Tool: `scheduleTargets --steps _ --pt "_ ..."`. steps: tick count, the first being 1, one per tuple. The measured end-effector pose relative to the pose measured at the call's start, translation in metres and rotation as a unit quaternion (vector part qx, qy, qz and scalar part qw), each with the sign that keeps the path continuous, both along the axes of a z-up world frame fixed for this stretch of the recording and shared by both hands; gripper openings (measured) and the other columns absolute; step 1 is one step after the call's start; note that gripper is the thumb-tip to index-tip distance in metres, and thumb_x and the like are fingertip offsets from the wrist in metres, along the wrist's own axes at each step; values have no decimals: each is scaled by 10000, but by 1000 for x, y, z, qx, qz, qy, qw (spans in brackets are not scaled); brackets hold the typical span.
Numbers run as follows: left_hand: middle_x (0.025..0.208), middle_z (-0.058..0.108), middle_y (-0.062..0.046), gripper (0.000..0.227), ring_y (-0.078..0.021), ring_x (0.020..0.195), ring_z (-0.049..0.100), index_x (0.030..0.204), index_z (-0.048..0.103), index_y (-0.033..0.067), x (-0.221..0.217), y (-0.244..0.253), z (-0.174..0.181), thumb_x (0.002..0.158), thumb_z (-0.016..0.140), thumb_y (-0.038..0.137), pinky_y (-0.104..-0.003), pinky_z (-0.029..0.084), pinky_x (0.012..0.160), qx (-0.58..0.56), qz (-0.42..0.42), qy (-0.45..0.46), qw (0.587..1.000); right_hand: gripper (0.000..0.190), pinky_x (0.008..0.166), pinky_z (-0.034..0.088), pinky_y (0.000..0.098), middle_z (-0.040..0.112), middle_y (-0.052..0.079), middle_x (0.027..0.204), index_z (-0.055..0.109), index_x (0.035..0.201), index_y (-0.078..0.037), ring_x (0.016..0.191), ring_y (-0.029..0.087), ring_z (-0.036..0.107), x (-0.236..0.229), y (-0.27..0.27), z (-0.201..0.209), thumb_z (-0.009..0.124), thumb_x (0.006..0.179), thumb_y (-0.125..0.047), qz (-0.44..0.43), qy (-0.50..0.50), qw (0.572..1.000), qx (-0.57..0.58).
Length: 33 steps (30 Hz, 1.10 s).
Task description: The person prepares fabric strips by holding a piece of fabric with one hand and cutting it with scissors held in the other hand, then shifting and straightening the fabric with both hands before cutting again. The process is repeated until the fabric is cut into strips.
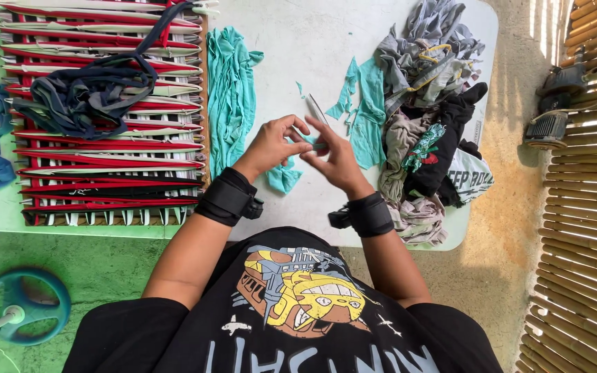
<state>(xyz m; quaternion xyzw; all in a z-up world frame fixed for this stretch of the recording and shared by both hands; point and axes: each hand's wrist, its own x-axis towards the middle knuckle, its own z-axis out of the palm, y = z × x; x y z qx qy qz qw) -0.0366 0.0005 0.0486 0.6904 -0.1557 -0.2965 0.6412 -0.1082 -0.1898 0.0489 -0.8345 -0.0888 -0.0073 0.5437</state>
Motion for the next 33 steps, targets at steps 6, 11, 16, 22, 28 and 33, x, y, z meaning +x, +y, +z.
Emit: scheduleTargets --steps 6,11,16,22,28,33 --pt "662 689 9 253 -28 538 625 939 781 75 17 49 -20 864 807 315 -216 469 432 112 -39 -42 992 111 643 447 266 595 47 857 787 1056 -85 735 124 531 -25 -74 -43 759 964 -142 -190 14 982 -13" --pt "647 658 -23 309 -67 493 558 912 786 49 24 110 -36 858 824 351 -250 450 416 173 -34 -38 984 121 721 455 290 702 35 881 825 1005 -58 851 155 526 -63 -139 -73 780 997 -170 -255 -101 941 -197" --pt "645 608 -48 324 -110 465 516 915 784 27 26 159 -47 828 859 330 -278 414 414 234 3 23 972 173 673 492 227 742 18 808 776 985 -38 713 53 624 -100 -182 -113 713 1032 -193 -339 32 937 -78" --pt "753 710 -12 239 -48 640 594 909 755 32 30 188 -62 835 849 238 -222 447 558 174 69 9 982 172 589 523 238 735 45 772 778 981 -38 620 69 649 -126 -188 -129 716 986 -198 -428 153 890 -44" --pt "832 720 -7 222 -46 726 636 950 724 25 29 168 -60 846 840 183 -226 517 654 104 102 -17 989 224 648 513 405 680 144 714 807 961 -37 631 267 637 -124 -172 -130 838 919 -255 -374 254 846 -283" --pt "807 711 -2 191 -58 739 646 958 749 45 17 99 -34 841 826 174 -234 528 674 125 -5 -47 991 542 975 505 399 665 123 1210 670 1289 -102 1098 279 618 -77 -110 -99 887 805 -211 -185 69 954 -227"
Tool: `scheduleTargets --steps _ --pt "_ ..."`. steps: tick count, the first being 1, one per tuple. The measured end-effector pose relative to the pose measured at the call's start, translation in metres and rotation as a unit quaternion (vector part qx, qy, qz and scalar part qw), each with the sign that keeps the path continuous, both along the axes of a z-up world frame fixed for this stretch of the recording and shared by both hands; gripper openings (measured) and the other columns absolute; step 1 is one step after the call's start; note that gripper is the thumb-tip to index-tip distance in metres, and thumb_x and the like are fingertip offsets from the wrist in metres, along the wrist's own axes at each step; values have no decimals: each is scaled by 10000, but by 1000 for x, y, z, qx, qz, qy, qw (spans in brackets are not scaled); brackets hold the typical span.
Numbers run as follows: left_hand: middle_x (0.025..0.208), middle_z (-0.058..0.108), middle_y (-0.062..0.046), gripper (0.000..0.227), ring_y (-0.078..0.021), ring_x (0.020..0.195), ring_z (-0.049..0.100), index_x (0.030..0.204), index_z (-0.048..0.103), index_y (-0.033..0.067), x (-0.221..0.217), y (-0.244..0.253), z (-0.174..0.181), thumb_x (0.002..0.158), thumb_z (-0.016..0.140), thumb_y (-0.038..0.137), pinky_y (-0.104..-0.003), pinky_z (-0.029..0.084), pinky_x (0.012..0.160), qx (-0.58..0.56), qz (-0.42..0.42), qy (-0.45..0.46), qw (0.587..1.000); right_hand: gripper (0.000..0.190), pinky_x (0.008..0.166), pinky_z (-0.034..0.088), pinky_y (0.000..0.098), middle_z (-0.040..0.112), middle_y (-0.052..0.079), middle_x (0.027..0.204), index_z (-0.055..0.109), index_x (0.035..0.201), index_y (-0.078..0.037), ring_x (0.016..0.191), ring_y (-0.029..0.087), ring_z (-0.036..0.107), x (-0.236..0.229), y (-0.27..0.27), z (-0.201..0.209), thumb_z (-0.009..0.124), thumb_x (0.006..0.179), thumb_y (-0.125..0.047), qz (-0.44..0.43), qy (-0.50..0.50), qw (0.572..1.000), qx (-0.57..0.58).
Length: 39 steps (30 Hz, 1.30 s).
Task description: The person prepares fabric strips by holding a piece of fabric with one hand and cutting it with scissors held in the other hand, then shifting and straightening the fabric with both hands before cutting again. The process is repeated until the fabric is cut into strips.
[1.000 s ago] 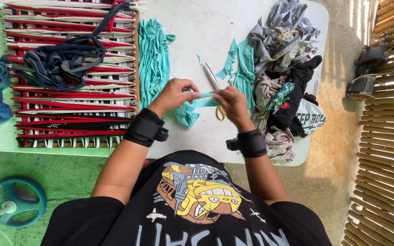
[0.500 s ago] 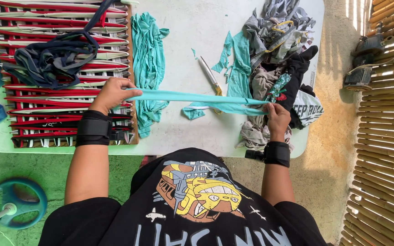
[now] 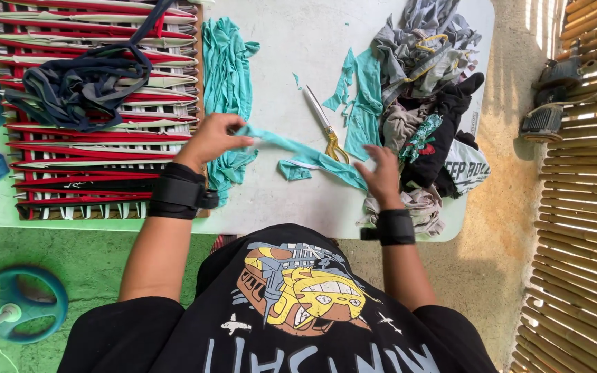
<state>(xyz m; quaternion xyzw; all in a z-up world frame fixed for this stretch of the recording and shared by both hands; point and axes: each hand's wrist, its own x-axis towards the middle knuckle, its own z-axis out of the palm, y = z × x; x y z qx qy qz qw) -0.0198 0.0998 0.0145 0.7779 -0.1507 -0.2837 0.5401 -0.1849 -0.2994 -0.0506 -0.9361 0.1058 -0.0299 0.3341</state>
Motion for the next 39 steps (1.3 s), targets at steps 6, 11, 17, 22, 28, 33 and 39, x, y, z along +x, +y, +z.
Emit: scheduleTargets --steps 6,11,17,22,28,33,39 --pt "782 683 7 229 -52 725 575 958 728 28 -13 -71 20 806 845 154 -225 484 666 -73 -115 -12 991 941 1132 340 411 550 176 1420 379 1525 -64 1323 319 465 64 106 72 871 725 -128 201 -72 960 179" --pt "786 652 23 233 -38 738 536 931 696 24 3 -65 26 843 837 187 -231 467 663 -97 -101 21 990 345 918 444 345 570 124 1093 542 1260 -8 1057 229 544 79 99 30 614 932 -87 216 5 936 278" --pt "785 656 17 208 -48 720 548 932 707 14 22 -31 0 861 830 166 -240 465 643 -46 -92 20 994 110 684 411 255 509 -14 813 595 996 -16 767 80 464 72 70 28 498 948 -38 165 23 922 350" --pt "845 703 10 199 -50 778 634 993 701 23 27 -28 -13 861 804 129 -223 536 719 -113 -67 78 988 64 665 418 240 531 -33 807 579 1005 -13 747 57 476 62 62 27 581 979 -71 130 20 921 366" --pt "836 733 -26 216 -72 757 661 993 704 4 24 -32 0 884 826 146 -244 542 701 -102 18 60 993 140 608 335 244 445 -45 785 591 990 -14 719 56 386 44 60 3 647 1032 -135 82 54 933 346" --pt "830 701 -5 177 -56 735 631 1001 728 28 26 -30 -17 890 806 140 -224 534 669 -99 81 34 991 215 666 409 275 559 -10 794 595 953 -16 752 97 488 23 58 -17 665 1047 -196 79 126 936 319" --pt "899 686 25 155 -23 785 609 1052 659 35 24 -31 -10 933 743 87 -194 496 677 -160 105 -10 981 424 989 393 502 554 247 1328 714 1163 -106 1182 450 441 16 78 -14 816 755 -164 200 -18 980 1"
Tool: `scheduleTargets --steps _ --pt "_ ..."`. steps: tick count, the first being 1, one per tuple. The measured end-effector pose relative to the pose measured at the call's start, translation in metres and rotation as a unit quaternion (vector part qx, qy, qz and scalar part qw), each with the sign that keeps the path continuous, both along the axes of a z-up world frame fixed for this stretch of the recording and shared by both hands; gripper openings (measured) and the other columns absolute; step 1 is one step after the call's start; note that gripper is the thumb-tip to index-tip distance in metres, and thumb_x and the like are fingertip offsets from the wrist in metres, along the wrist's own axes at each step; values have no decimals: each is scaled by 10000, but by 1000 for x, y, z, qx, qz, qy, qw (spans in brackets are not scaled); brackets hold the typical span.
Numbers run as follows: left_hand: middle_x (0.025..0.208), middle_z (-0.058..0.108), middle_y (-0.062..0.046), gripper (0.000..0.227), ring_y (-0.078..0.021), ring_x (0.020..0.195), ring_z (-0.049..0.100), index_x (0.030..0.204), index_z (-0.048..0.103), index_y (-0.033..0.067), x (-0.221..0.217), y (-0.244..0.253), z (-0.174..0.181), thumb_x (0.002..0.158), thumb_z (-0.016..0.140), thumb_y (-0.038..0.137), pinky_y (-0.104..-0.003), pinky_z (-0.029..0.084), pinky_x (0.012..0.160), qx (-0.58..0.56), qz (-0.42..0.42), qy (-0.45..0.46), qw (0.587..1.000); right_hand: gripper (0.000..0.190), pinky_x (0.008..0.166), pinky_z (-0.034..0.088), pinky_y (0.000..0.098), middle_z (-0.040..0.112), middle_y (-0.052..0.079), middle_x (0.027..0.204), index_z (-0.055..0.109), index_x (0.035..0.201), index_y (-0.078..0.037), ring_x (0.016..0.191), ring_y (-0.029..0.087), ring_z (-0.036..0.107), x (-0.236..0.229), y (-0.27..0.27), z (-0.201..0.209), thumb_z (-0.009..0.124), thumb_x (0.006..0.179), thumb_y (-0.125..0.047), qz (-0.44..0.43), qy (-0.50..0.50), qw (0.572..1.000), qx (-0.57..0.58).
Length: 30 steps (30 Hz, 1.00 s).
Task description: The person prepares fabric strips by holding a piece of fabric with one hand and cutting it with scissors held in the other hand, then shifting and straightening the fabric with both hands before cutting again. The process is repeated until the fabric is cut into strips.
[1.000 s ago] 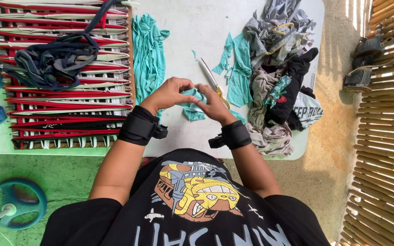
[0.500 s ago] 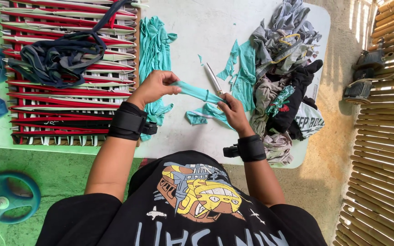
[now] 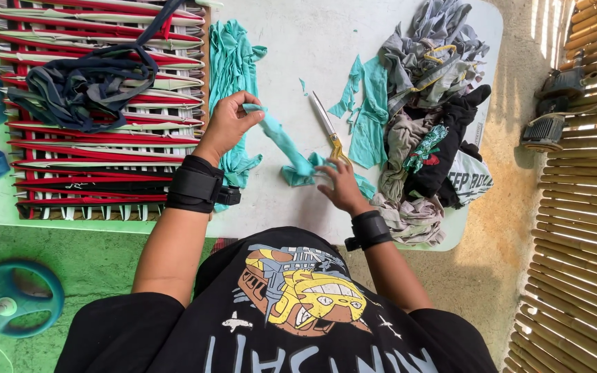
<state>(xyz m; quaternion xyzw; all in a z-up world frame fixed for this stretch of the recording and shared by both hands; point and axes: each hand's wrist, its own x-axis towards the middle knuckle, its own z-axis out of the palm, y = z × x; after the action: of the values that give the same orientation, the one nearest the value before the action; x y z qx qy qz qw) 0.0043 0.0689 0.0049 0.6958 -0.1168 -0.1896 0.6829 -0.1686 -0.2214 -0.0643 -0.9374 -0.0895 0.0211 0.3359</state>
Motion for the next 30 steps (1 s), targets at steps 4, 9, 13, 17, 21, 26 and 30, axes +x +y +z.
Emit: scheduleTargets --steps 4,9,13,17,21,26,30 --pt "903 674 33 151 -18 784 592 1060 668 28 -1 3 -1 941 740 86 -195 489 683 -27 14 2 1000 433 1037 405 528 526 188 1293 708 1233 -199 1190 416 468 -9 15 -32 799 809 -198 29 143 987 -71" --pt "813 598 71 128 -5 721 483 1087 707 26 -4 -1 -2 983 725 98 -183 418 636 -28 46 0 999 258 962 545 396 704 92 1113 777 1130 -204 1021 269 683 -26 20 -81 638 952 -79 182 268 945 44" --pt "754 524 90 109 -6 659 428 1067 697 30 -5 -8 3 986 702 102 -191 359 576 -62 30 49 996 256 835 580 357 747 63 1036 766 1079 -162 921 237 721 -12 9 -67 661 870 -58 131 268 946 128" --pt "787 516 99 117 3 702 417 1054 725 30 -4 -13 -10 942 755 41 -184 361 617 -18 29 -8 999 192 811 537 434 647 141 1009 713 1031 -98 928 340 641 4 -6 -36 671 853 -39 -117 84 990 5" --pt "849 621 94 144 13 776 557 1022 708 33 2 -23 -17 903 781 -3 -177 476 693 -67 37 26 997 293 800 520 467 596 160 1024 630 1088 -85 952 373 605 15 -14 -42 731 812 -81 -176 62 981 -61" --pt "805 607 77 144 -2 729 515 1012 748 28 9 -34 -12 880 798 0 -181 453 658 -1 43 -23 999 388 763 516 486 615 165 989 554 1173 -101 928 388 625 24 -17 -44 744 834 -112 -165 58 979 -105" --pt "773 521 51 134 -27 716 447 1056 759 22 17 -39 -14 924 787 23 -188 409 645 11 57 -42 997 552 701 515 445 652 155 908 507 1345 -117 802 341 650 29 -26 -44 697 832 -43 -158 89 983 18"
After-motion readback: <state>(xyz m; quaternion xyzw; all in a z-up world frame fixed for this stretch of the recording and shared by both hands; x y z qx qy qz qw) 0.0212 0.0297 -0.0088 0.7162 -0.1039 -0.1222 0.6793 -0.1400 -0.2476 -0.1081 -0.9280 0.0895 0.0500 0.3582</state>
